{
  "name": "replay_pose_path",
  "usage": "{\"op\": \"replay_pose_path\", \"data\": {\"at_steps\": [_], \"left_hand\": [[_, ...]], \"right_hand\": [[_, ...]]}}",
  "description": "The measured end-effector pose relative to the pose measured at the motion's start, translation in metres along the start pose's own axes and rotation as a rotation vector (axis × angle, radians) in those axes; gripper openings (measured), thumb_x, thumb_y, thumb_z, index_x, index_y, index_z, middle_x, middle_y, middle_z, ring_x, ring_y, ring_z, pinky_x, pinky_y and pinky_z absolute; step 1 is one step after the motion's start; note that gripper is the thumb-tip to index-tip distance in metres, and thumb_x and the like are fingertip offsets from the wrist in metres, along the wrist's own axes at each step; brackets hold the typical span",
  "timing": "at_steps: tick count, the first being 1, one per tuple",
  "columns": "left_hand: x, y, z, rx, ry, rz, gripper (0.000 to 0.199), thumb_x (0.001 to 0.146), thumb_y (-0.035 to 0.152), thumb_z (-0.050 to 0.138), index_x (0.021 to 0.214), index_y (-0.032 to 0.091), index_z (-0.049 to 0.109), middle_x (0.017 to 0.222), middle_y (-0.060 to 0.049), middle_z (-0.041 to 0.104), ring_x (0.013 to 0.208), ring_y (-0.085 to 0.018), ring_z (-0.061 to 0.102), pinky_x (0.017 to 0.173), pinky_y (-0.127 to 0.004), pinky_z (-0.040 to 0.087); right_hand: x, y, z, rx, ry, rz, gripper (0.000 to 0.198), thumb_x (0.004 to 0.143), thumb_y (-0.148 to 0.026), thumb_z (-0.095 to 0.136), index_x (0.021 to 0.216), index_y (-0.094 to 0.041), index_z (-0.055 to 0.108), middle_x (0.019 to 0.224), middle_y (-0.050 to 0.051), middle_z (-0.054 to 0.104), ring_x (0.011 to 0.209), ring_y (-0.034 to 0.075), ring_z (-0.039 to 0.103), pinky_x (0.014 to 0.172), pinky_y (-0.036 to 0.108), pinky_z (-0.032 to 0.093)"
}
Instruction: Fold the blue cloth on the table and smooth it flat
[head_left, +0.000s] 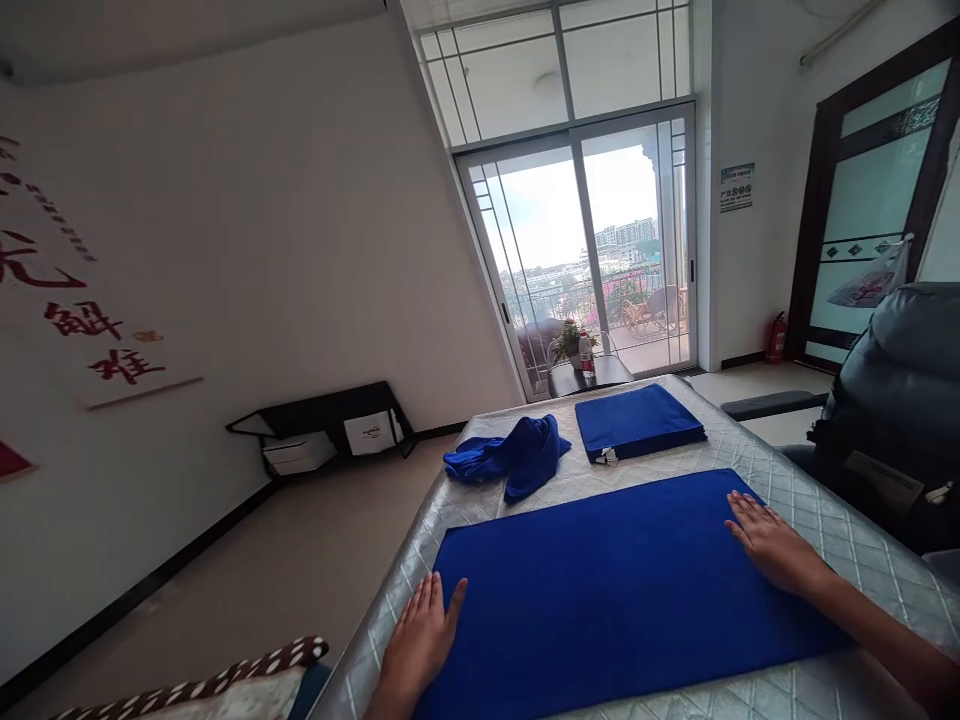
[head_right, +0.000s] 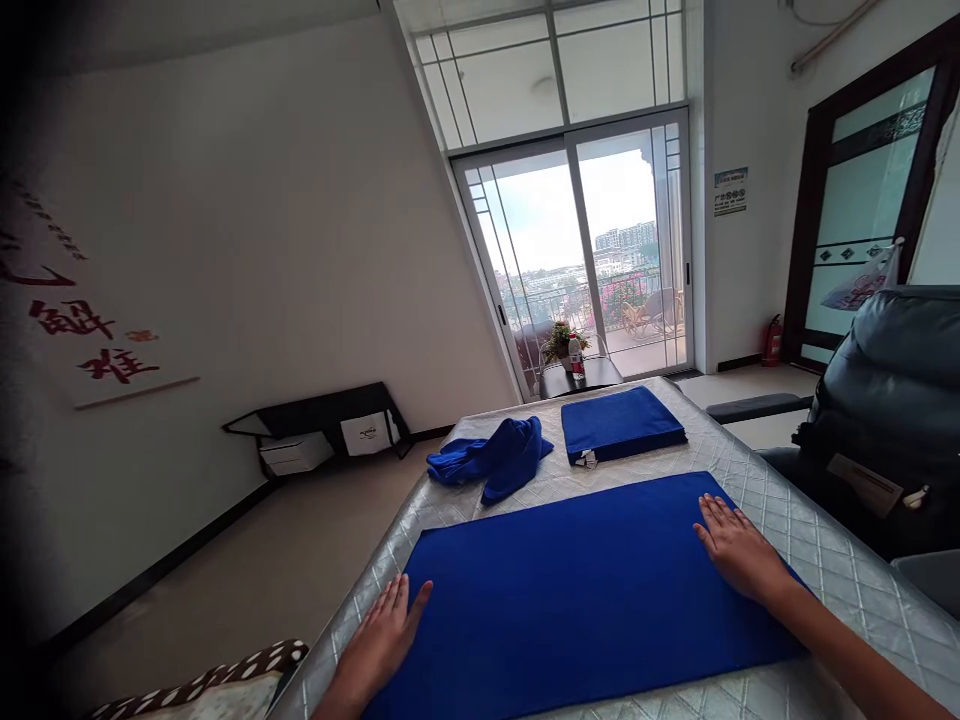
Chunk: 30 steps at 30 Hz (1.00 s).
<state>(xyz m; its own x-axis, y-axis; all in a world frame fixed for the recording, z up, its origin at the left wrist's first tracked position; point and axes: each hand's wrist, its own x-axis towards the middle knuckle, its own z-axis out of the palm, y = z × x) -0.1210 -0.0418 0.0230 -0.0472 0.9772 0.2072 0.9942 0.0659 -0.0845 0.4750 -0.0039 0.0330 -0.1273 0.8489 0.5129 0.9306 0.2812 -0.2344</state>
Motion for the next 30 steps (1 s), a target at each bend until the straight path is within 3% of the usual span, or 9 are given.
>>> {"op": "replay_pose_path", "data": {"at_steps": [3,5,8,11,15,24,27,30], "left_hand": [[0.029,0.065,-0.025,-0.111,0.007,0.119,0.065,0.104,0.047,0.023,0.149,0.005,0.043,0.154,-0.020,0.043,0.145,-0.029,0.037,0.116,-0.048,0.036],[0.047,0.121,-0.038,-0.204,-0.020,0.239,0.067,0.105,0.051,0.019,0.151,0.009,0.041,0.157,-0.017,0.040,0.147,-0.025,0.035,0.119,-0.043,0.032],[0.067,0.198,-0.044,-0.282,-0.013,0.349,0.068,0.105,0.053,0.019,0.152,0.008,0.039,0.158,-0.017,0.039,0.148,-0.024,0.032,0.120,-0.042,0.031],[0.076,0.241,-0.035,-0.310,0.003,0.382,0.070,0.105,0.053,0.015,0.151,0.006,0.038,0.157,-0.017,0.040,0.149,-0.024,0.031,0.121,-0.042,0.030],[0.077,0.250,-0.020,-0.323,-0.005,0.359,0.076,0.103,0.055,0.006,0.152,0.007,0.039,0.157,-0.015,0.041,0.149,-0.025,0.031,0.122,-0.045,0.028],[0.080,0.247,-0.013,-0.301,-0.018,0.343,0.076,0.103,0.057,0.006,0.153,0.008,0.037,0.159,-0.015,0.039,0.150,-0.024,0.028,0.123,-0.043,0.025],[0.083,0.228,-0.007,-0.284,-0.015,0.287,0.075,0.103,0.058,0.010,0.154,0.010,0.036,0.159,-0.015,0.038,0.150,-0.025,0.028,0.122,-0.044,0.025],[0.090,0.182,0.002,-0.255,-0.021,0.208,0.072,0.103,0.058,0.014,0.154,0.012,0.036,0.160,-0.015,0.037,0.150,-0.025,0.029,0.122,-0.044,0.025]], "right_hand": [[0.029,-0.050,0.023,0.005,-0.194,-0.014,0.061,0.104,-0.049,0.023,0.150,-0.016,0.044,0.155,0.013,0.045,0.145,0.026,0.035,0.117,0.046,0.033],[0.052,-0.093,0.039,0.036,-0.366,-0.053,0.067,0.103,-0.050,0.017,0.154,-0.012,0.037,0.160,0.012,0.036,0.150,0.024,0.025,0.122,0.045,0.024],[0.078,-0.149,0.064,0.105,-0.433,-0.165,0.064,0.103,-0.046,0.018,0.155,-0.014,0.034,0.161,0.010,0.033,0.150,0.023,0.024,0.123,0.043,0.020],[0.088,-0.173,0.085,0.096,-0.433,-0.213,0.061,0.102,-0.039,0.021,0.156,-0.013,0.034,0.161,0.011,0.033,0.150,0.023,0.025,0.122,0.043,0.020],[0.086,-0.169,0.101,0.059,-0.429,-0.232,0.062,0.102,-0.040,0.021,0.156,-0.011,0.032,0.162,0.010,0.029,0.151,0.022,0.021,0.123,0.042,0.018],[0.087,-0.165,0.105,0.063,-0.441,-0.220,0.064,0.102,-0.042,0.018,0.156,-0.010,0.031,0.162,0.011,0.029,0.151,0.022,0.022,0.123,0.043,0.017],[0.088,-0.152,0.101,0.058,-0.452,-0.174,0.066,0.102,-0.047,0.017,0.157,-0.012,0.030,0.162,0.010,0.029,0.151,0.021,0.022,0.123,0.043,0.016],[0.087,-0.114,0.092,0.024,-0.454,-0.108,0.068,0.101,-0.050,0.017,0.157,-0.013,0.029,0.163,0.009,0.028,0.151,0.021,0.020,0.123,0.042,0.014]]}}
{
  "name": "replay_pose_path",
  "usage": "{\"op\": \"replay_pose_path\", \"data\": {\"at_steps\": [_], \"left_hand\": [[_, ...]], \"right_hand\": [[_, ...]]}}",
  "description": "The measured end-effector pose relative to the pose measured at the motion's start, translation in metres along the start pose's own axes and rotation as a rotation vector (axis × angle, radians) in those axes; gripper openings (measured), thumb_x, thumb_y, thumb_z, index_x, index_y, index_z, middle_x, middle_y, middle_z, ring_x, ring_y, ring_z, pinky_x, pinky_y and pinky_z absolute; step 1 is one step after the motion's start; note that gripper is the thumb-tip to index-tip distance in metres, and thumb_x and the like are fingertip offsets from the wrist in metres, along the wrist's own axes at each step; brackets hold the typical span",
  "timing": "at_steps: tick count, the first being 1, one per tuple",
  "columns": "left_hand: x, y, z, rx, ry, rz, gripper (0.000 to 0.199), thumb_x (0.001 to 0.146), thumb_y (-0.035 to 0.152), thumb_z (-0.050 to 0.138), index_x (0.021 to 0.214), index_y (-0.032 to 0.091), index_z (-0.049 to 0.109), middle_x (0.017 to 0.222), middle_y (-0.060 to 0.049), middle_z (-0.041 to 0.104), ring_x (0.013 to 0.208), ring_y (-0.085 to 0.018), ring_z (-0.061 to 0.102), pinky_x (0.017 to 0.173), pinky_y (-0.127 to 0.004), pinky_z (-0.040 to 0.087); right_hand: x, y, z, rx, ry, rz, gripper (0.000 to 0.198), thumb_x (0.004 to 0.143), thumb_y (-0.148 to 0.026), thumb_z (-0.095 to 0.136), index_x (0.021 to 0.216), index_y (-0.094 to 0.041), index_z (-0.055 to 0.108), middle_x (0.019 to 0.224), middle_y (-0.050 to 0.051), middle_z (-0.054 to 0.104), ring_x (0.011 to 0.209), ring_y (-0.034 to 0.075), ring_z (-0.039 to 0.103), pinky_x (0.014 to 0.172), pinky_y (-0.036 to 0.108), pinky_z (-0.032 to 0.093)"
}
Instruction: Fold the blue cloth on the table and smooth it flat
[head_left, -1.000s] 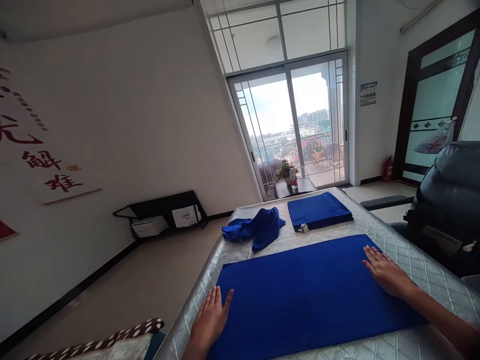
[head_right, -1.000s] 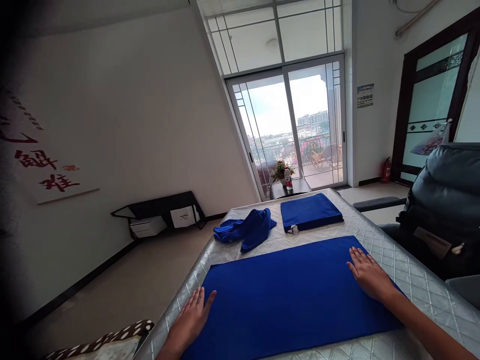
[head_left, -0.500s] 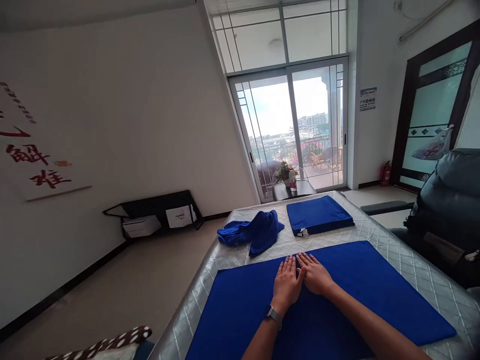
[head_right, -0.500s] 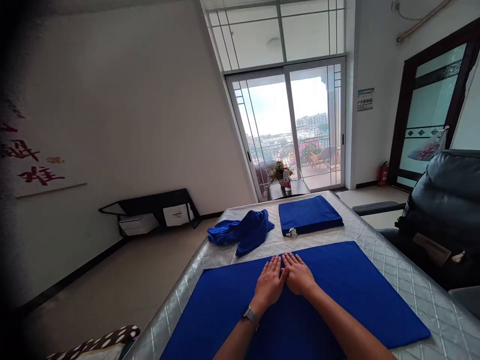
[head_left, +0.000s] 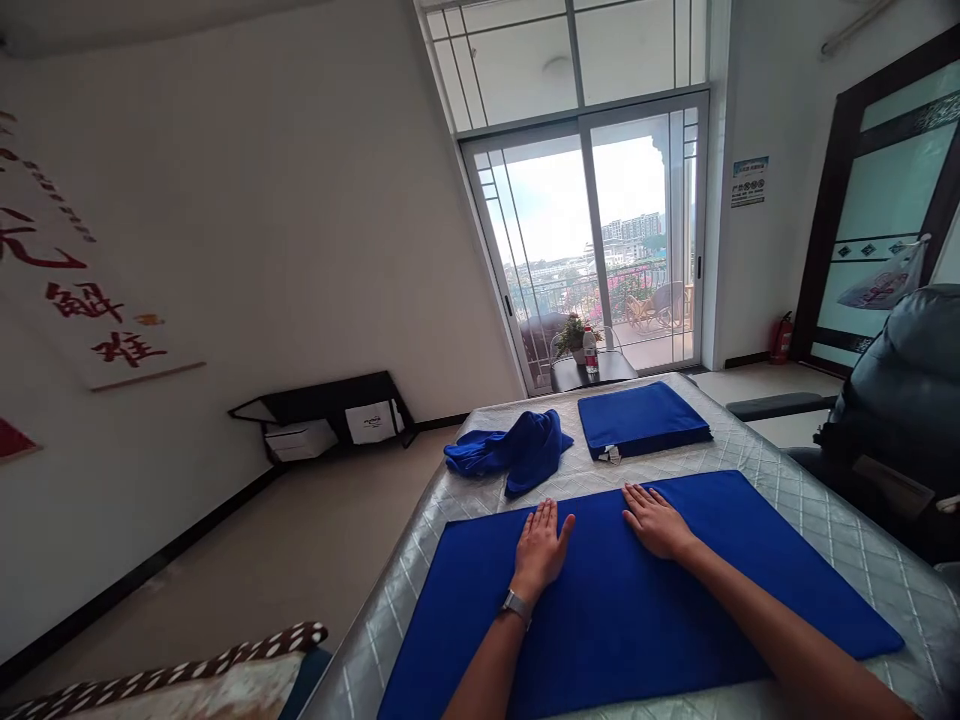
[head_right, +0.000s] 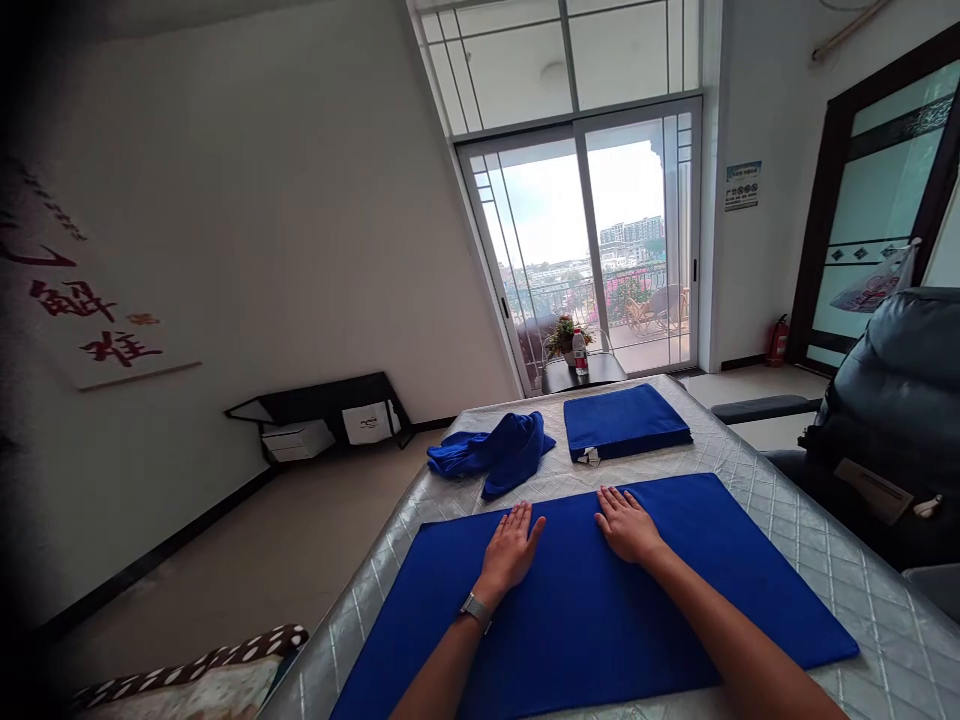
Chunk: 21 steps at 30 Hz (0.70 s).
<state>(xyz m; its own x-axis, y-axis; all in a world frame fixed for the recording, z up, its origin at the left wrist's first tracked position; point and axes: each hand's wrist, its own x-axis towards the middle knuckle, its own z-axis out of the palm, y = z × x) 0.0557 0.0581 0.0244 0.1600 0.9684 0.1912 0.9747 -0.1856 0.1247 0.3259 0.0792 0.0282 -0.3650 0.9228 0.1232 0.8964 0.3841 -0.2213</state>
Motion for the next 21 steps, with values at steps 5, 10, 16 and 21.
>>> {"op": "replay_pose_path", "data": {"at_steps": [5,10,16,21], "left_hand": [[-0.014,-0.111,-0.007,0.049,-0.017,-0.173,0.066,0.104,0.051,0.021,0.155,0.009,0.033,0.161,-0.017,0.031,0.150,-0.027,0.027,0.122,-0.049,0.021],[-0.027,-0.184,-0.007,0.065,0.023,-0.287,0.065,0.103,0.048,0.025,0.154,0.008,0.035,0.161,-0.017,0.031,0.150,-0.029,0.028,0.121,-0.050,0.025],[-0.026,-0.206,0.002,0.082,0.023,-0.313,0.070,0.102,0.051,0.024,0.154,0.004,0.031,0.162,-0.018,0.029,0.150,-0.028,0.026,0.122,-0.046,0.024],[-0.025,-0.214,0.009,0.096,0.035,-0.301,0.071,0.102,0.052,0.024,0.155,0.006,0.031,0.162,-0.016,0.029,0.150,-0.027,0.026,0.123,-0.045,0.023]], "right_hand": [[-0.026,0.103,-0.016,-0.093,0.013,0.202,0.068,0.100,-0.046,0.019,0.156,-0.010,0.031,0.163,0.009,0.028,0.151,0.022,0.020,0.123,0.044,0.016],[-0.045,0.177,-0.018,-0.168,0.070,0.382,0.068,0.098,-0.042,0.021,0.155,-0.006,0.032,0.163,0.012,0.028,0.151,0.024,0.021,0.123,0.045,0.017],[-0.044,0.191,-0.007,-0.213,0.088,0.387,0.070,0.098,-0.044,0.019,0.155,-0.005,0.033,0.163,0.012,0.028,0.151,0.024,0.022,0.124,0.045,0.018],[-0.044,0.195,-0.004,-0.217,0.110,0.371,0.069,0.098,-0.044,0.020,0.155,-0.007,0.032,0.163,0.011,0.029,0.151,0.024,0.022,0.124,0.046,0.018]]}}
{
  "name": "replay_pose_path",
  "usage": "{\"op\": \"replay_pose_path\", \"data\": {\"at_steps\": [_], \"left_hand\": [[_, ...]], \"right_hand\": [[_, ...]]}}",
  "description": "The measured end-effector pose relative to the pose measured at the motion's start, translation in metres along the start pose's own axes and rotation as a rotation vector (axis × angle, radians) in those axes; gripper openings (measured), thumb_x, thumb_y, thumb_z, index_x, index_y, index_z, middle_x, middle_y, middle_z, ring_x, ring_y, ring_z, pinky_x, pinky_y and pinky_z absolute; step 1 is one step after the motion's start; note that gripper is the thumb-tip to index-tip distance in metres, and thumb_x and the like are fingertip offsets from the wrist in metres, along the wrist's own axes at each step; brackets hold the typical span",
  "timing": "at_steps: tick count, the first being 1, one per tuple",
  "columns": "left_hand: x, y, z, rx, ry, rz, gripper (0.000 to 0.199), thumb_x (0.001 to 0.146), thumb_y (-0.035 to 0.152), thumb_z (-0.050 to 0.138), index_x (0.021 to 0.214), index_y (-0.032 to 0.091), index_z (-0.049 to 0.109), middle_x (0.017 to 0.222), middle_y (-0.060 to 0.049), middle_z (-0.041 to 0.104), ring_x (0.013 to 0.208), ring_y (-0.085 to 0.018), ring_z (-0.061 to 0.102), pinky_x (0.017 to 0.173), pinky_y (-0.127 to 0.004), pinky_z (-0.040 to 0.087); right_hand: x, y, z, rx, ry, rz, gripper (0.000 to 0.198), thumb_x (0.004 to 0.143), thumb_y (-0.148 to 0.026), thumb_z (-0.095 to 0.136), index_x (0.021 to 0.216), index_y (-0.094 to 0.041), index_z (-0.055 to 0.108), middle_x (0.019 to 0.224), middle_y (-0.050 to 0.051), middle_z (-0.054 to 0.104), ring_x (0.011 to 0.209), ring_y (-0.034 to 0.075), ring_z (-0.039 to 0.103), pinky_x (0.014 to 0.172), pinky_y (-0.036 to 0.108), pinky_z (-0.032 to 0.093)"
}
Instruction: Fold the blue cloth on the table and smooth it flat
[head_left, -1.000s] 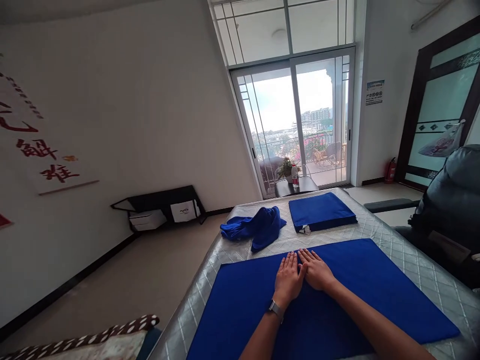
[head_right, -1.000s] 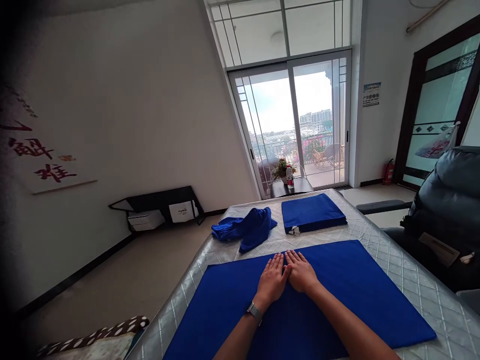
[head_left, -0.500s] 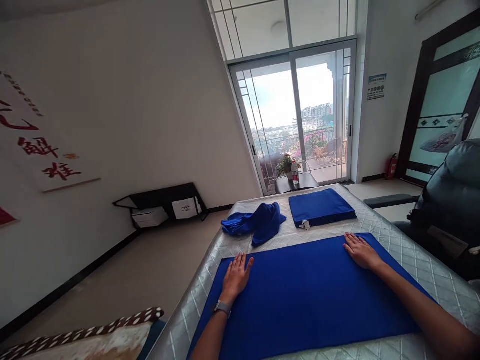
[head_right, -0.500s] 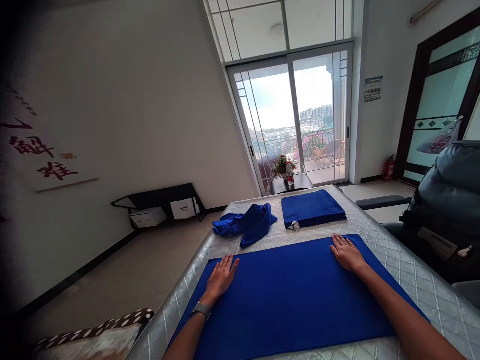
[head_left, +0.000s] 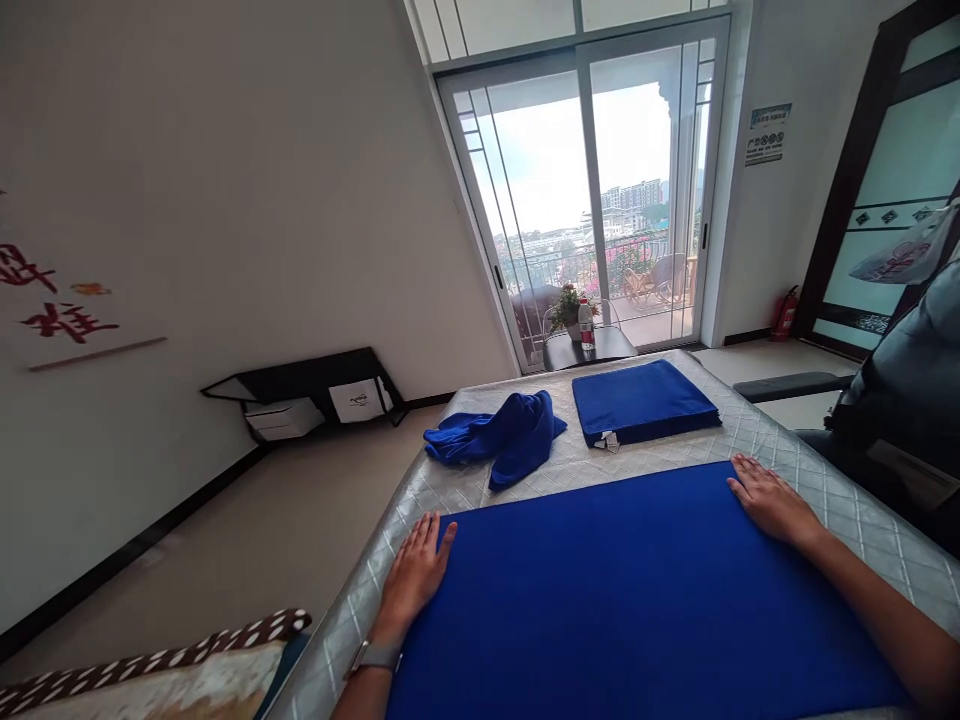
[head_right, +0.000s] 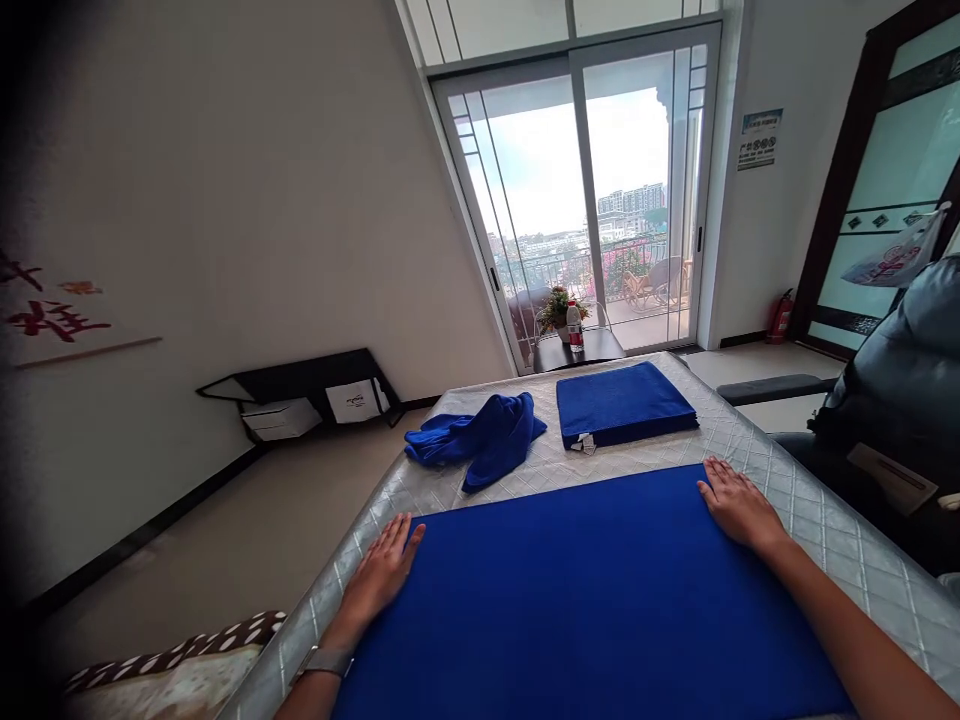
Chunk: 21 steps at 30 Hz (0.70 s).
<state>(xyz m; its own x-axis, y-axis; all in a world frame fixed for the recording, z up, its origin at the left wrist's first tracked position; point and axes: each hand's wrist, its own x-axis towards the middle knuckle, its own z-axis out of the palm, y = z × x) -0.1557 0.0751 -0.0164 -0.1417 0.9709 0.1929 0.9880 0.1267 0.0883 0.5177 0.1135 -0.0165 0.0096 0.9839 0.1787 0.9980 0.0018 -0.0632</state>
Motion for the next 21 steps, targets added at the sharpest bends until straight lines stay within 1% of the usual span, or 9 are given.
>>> {"op": "replay_pose_path", "data": {"at_steps": [4,10,12,15,18,21], "left_hand": [[0.000,-0.001,0.000,-0.005,-0.010,0.002,0.072,0.102,0.054,0.022,0.155,0.006,0.031,0.162,-0.017,0.029,0.151,-0.027,0.025,0.123,-0.045,0.022],[-0.001,0.005,-0.004,-0.007,-0.001,0.002,0.071,0.101,0.053,0.025,0.154,0.007,0.034,0.161,-0.017,0.031,0.150,-0.027,0.027,0.122,-0.046,0.023],[-0.002,0.007,-0.005,-0.022,0.010,-0.017,0.071,0.101,0.053,0.024,0.154,0.007,0.034,0.161,-0.017,0.031,0.150,-0.028,0.027,0.122,-0.047,0.024],[-0.002,0.011,-0.007,-0.037,0.011,-0.060,0.072,0.101,0.055,0.023,0.154,0.008,0.033,0.163,-0.017,0.028,0.151,-0.028,0.025,0.121,-0.047,0.024],[-0.003,0.016,-0.010,-0.037,0.008,-0.085,0.074,0.100,0.057,0.024,0.155,0.008,0.033,0.163,-0.019,0.026,0.151,-0.028,0.023,0.122,-0.046,0.023],[-0.006,0.020,-0.016,-0.037,0.010,-0.094,0.075,0.099,0.058,0.025,0.153,0.007,0.035,0.161,-0.020,0.031,0.151,-0.028,0.025,0.122,-0.044,0.023]], "right_hand": [[-0.001,0.000,0.000,0.005,0.013,-0.001,0.069,0.098,-0.043,0.021,0.155,-0.007,0.033,0.163,0.012,0.029,0.151,0.024,0.022,0.123,0.045,0.018],[-0.001,-0.002,-0.001,-0.022,0.021,0.009,0.069,0.097,-0.043,0.020,0.154,-0.006,0.034,0.162,0.012,0.030,0.150,0.024,0.024,0.124,0.044,0.018],[-0.002,-0.002,-0.001,-0.013,0.023,0.017,0.069,0.097,-0.043,0.021,0.155,-0.007,0.033,0.163,0.011,0.030,0.150,0.023,0.024,0.123,0.043,0.019],[-0.003,-0.003,-0.001,0.010,0.024,0.046,0.068,0.097,-0.042,0.021,0.156,-0.009,0.032,0.163,0.010,0.030,0.150,0.022,0.024,0.123,0.044,0.021],[-0.005,-0.008,-0.007,0.005,0.015,0.069,0.066,0.098,-0.041,0.021,0.155,-0.011,0.034,0.162,0.010,0.031,0.150,0.022,0.025,0.122,0.043,0.021],[-0.009,-0.015,-0.020,-0.011,-0.014,0.093,0.063,0.098,-0.038,0.023,0.155,-0.014,0.035,0.162,0.009,0.032,0.149,0.021,0.026,0.122,0.042,0.021]]}}
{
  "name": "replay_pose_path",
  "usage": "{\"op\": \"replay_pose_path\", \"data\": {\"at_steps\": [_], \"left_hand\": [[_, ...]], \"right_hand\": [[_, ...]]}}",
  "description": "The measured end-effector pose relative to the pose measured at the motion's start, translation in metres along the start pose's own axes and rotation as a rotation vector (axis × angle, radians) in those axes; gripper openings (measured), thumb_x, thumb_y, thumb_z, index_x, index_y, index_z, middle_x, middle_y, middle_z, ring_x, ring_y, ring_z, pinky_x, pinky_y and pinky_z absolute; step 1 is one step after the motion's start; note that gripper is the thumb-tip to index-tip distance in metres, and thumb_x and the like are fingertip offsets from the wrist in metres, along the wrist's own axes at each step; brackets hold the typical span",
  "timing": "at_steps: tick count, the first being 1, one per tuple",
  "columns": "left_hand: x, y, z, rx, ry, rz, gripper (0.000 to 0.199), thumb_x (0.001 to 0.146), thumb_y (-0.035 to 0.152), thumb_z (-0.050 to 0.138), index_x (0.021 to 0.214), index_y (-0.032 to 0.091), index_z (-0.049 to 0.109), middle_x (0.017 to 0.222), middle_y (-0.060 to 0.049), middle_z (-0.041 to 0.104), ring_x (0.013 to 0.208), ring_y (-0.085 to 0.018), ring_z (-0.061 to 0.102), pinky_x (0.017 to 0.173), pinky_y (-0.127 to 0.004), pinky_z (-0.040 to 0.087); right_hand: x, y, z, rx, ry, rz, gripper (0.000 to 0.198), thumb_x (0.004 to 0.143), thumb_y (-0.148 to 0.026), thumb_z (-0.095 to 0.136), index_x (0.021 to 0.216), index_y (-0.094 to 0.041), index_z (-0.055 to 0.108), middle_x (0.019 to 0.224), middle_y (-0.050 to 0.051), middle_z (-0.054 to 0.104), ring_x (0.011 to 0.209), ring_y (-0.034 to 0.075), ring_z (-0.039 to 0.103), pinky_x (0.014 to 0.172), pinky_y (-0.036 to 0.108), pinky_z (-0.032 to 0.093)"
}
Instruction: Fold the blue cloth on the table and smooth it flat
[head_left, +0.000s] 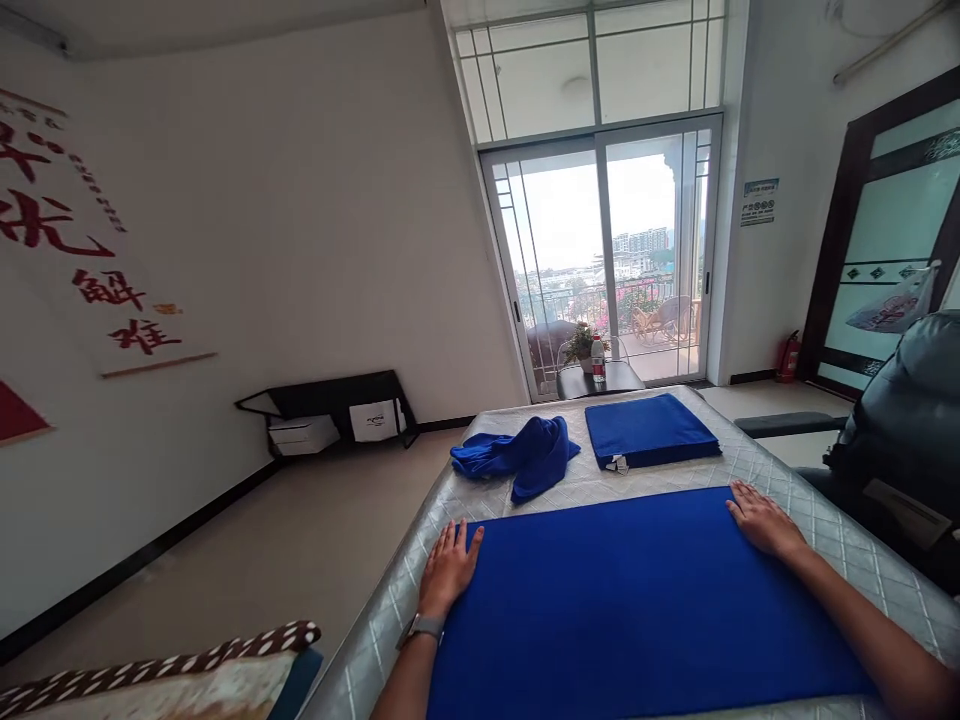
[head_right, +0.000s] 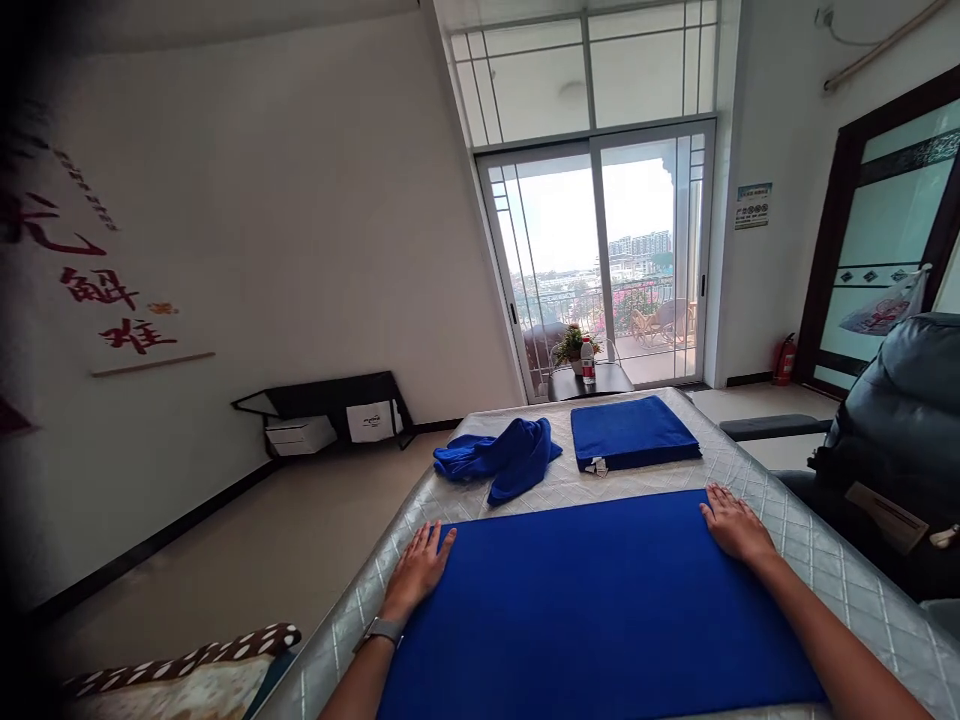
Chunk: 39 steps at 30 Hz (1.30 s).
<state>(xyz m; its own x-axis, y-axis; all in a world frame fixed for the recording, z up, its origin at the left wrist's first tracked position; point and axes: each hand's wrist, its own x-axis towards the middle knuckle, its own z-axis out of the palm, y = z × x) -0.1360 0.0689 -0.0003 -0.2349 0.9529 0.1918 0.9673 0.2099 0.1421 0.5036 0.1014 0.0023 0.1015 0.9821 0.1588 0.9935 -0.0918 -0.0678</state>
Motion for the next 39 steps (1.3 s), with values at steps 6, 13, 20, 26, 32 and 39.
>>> {"op": "replay_pose_path", "data": {"at_steps": [6,13,20,26,32,39], "left_hand": [[-0.001,0.015,-0.024,-0.017,0.041,-0.036,0.075,0.099,0.055,0.026,0.147,0.000,0.043,0.154,-0.027,0.040,0.146,-0.036,0.035,0.118,-0.053,0.029],[-0.021,0.140,-0.032,-0.122,0.062,0.373,0.063,0.104,0.050,0.021,0.141,0.011,0.054,0.152,-0.017,0.049,0.145,-0.027,0.039,0.119,-0.044,0.031],[-0.055,0.247,0.007,-0.231,-0.025,0.644,0.063,0.105,0.047,0.017,0.151,0.014,0.042,0.156,-0.016,0.043,0.147,-0.025,0.035,0.121,-0.047,0.029],[-0.057,0.246,0.013,-0.224,-0.062,0.567,0.070,0.103,0.053,0.013,0.154,0.011,0.037,0.159,-0.016,0.037,0.150,-0.025,0.028,0.124,-0.046,0.023],[-0.037,0.193,0.012,-0.118,-0.009,0.522,0.060,0.104,0.050,0.023,0.153,0.020,0.040,0.158,-0.014,0.041,0.148,-0.028,0.033,0.120,-0.051,0.029],[-0.005,0.049,0.001,0.049,0.002,0.230,0.054,0.102,0.036,0.030,0.150,0.016,0.046,0.157,-0.015,0.041,0.148,-0.030,0.032,0.119,-0.049,0.030]], "right_hand": [[-0.010,-0.030,-0.032,-0.010,-0.006,0.024,0.059,0.097,-0.029,0.029,0.150,-0.008,0.043,0.157,0.017,0.039,0.148,0.027,0.030,0.121,0.049,0.022],[-0.039,-0.170,-0.041,0.154,0.015,-0.393,0.059,0.099,-0.036,0.026,0.152,-0.014,0.041,0.159,0.008,0.038,0.148,0.020,0.029,0.122,0.038,0.021],[-0.058,-0.243,-0.021,0.249,-0.065,-0.543,0.061,0.095,-0.027,0.034,0.155,-0.014,0.036,0.160,0.011,0.034,0.149,0.025,0.027,0.121,0.046,0.023],[-0.056,-0.239,-0.019,0.237,-0.063,-0.560,0.062,0.096,-0.026,0.032,0.157,-0.015,0.031,0.162,0.011,0.030,0.151,0.025,0.022,0.122,0.046,0.018],[-0.044,-0.201,-0.024,0.247,-0.121,-0.404,0.067,0.100,-0.044,0.021,0.157,-0.011,0.030,0.163,0.011,0.028,0.151,0.022,0.019,0.123,0.044,0.012],[-0.010,-0.058,-0.011,0.088,-0.038,-0.121,0.070,0.096,-0.044,0.019,0.155,-0.008,0.034,0.161,0.013,0.032,0.151,0.024,0.022,0.122,0.045,0.016]]}}
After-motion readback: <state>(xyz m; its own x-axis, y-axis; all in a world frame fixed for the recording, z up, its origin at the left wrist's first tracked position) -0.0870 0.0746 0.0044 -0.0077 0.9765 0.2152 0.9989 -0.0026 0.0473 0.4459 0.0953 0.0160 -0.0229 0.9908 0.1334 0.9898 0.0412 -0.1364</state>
